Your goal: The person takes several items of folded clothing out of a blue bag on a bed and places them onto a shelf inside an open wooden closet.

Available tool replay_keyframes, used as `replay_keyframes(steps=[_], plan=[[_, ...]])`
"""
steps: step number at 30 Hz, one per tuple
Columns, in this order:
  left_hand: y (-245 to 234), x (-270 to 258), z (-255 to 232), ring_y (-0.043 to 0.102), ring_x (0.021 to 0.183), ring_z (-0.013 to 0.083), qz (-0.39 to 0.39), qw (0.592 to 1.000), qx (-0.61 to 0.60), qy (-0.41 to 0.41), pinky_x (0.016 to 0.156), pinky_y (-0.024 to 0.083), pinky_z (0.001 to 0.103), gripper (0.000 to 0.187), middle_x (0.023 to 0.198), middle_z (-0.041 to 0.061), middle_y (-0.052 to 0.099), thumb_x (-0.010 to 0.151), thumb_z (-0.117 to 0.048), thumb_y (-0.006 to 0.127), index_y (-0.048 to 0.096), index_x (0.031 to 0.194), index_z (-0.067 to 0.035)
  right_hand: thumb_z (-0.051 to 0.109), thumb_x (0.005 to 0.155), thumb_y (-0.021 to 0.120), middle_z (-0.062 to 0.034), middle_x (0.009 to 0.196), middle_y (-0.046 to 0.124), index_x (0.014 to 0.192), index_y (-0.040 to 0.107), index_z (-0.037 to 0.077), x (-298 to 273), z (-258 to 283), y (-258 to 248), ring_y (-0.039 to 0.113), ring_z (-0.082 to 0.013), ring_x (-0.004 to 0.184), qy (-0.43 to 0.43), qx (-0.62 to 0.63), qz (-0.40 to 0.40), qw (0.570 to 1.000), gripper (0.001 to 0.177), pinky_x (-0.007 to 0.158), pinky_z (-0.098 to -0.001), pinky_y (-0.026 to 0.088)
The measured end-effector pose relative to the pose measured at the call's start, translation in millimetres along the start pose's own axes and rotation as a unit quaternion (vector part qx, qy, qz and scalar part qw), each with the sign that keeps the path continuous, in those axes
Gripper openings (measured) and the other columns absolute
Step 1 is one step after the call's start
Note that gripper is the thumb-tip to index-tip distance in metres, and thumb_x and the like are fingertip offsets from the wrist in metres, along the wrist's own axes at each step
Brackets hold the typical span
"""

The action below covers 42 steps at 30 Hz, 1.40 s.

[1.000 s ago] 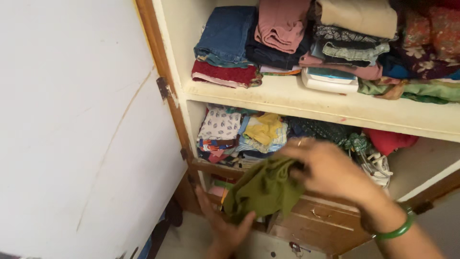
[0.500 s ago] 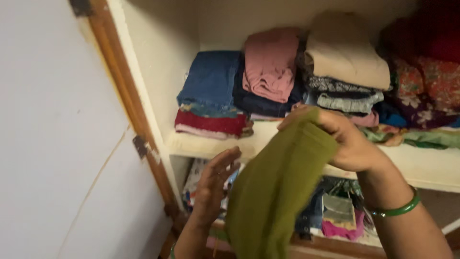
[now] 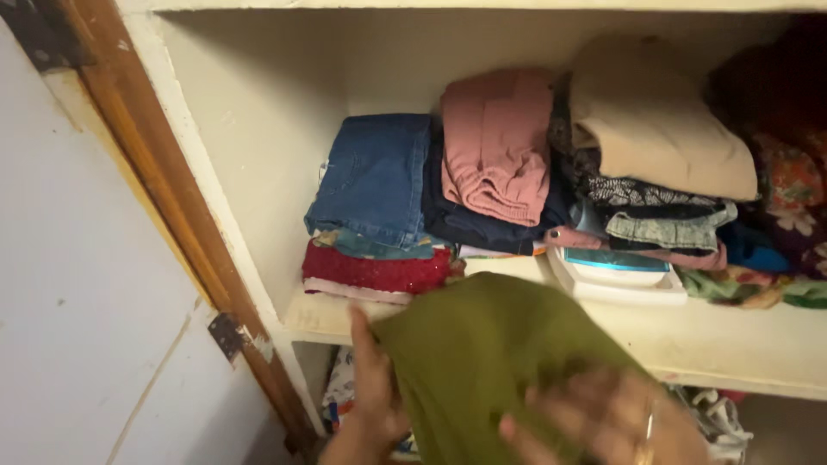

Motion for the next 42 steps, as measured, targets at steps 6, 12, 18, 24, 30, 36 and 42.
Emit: replay_keyframes(steps=[6, 12, 18, 24, 30, 36, 42], plan=[[105.7, 102.2, -110.8, 0.072, 0.098, 0.0259, 0.165, 0.975, 0.135, 0.063, 0.088, 0.059, 0.039, 0.041, 0.114, 0.018, 0.072, 0.098, -0.026, 0.067, 0.066, 0.126, 0.004, 0.016, 0.087, 0.079, -0.0005, 0.109, 0.065, 0.121, 0.073, 0.023, 9.7, -7.7, 22.9, 0.060, -0.0194, 0.096, 0.050, -0.132, -0.024, 0.990, 0.035, 0.084, -0.0340, 0.053], [153.8, 294.6, -197.3, 0.073, 0.092, 0.0310, 0.272, 0.933, 0.180, 0.151, 0.081, 0.064, 0.042, 0.036, 0.108, 0.022, 0.071, 0.093, -0.012, 0.068, 0.063, 0.121, 0.010, 0.013, 0.083, 0.068, -0.0109, 0.120, 0.065, 0.127, 0.072, 0.013, 67.1, -114.0, 90.8, 0.062, -0.0294, 0.103, 0.104, -0.180, -0.032, 0.978, 0.044, 0.087, -0.0465, 0.053], [78.4, 423.6, -199.2, 0.057, 0.120, 0.0386, -0.041, 0.833, 0.470, 0.290, 0.097, 0.054, 0.048, 0.078, 0.139, 0.026, 0.050, 0.080, -0.017, 0.075, 0.036, 0.147, -0.004, 0.018, 0.084, 0.069, -0.0186, 0.127, 0.064, 0.126, 0.065, 0.011, 61.1, -146.5, 166.4, 0.062, -0.0371, 0.111, 0.201, -0.058, -0.007, 0.978, 0.043, 0.090, -0.0484, 0.051], [146.2, 385.9, -142.9, 0.022, 0.153, 0.0415, -0.116, 0.318, 0.860, 0.381, 0.115, 0.019, 0.075, 0.065, 0.165, 0.009, 0.033, 0.102, -0.063, 0.056, 0.037, 0.158, -0.035, 0.005, 0.079, 0.067, -0.0203, 0.135, 0.062, 0.135, 0.063, 0.008, 46.9, -150.8, 184.9, 0.060, -0.0396, 0.121, 0.221, -0.044, -0.020, 0.974, 0.056, 0.104, -0.0493, 0.049], [156.2, 360.9, -116.6, -0.011, 0.155, 0.0409, 0.023, 0.300, 0.947, 0.110, 0.108, 0.002, 0.087, 0.099, 0.172, 0.002, -0.004, 0.075, -0.083, 0.052, 0.016, 0.160, -0.048, 0.012, 0.080, 0.068, -0.0204, 0.130, 0.061, 0.128, 0.061, 0.004, 53.9, -118.0, 165.4, 0.058, -0.0389, 0.123, 0.117, -0.051, -0.062, 0.990, 0.050, 0.108, -0.0568, 0.043], [188.7, 315.1, -148.9, 0.017, 0.151, 0.0420, 0.073, 0.368, 0.892, 0.253, 0.118, 0.021, 0.066, 0.086, 0.166, 0.009, 0.023, 0.087, -0.081, 0.048, 0.033, 0.157, -0.034, 0.017, 0.082, 0.073, -0.0107, 0.109, 0.067, 0.117, 0.071, 0.003, 45.4, -98.0, 146.6, 0.065, -0.0251, 0.102, -0.031, -0.009, -0.083, 0.996, 0.038, 0.090, -0.0428, 0.055], [158.0, 111.1, -107.2, 0.057, 0.134, 0.0369, -0.009, 0.427, 0.728, 0.537, 0.112, 0.043, 0.047, 0.056, 0.144, 0.018, 0.061, 0.097, -0.051, 0.065, 0.066, 0.134, -0.009, 0.012, 0.087, 0.077, -0.0107, 0.103, 0.070, 0.106, 0.070, 0.000, 38.9, -74.6, 126.7, 0.066, -0.0255, 0.090, -0.017, 0.016, -0.145, 0.989, 0.023, 0.081, -0.0398, 0.055]])
Point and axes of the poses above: each hand's wrist, its own x-axis towards the middle knuckle, its own y-axis out of the palm, z = x × y, the point moved 3 cm from there along x, towards the middle knuckle
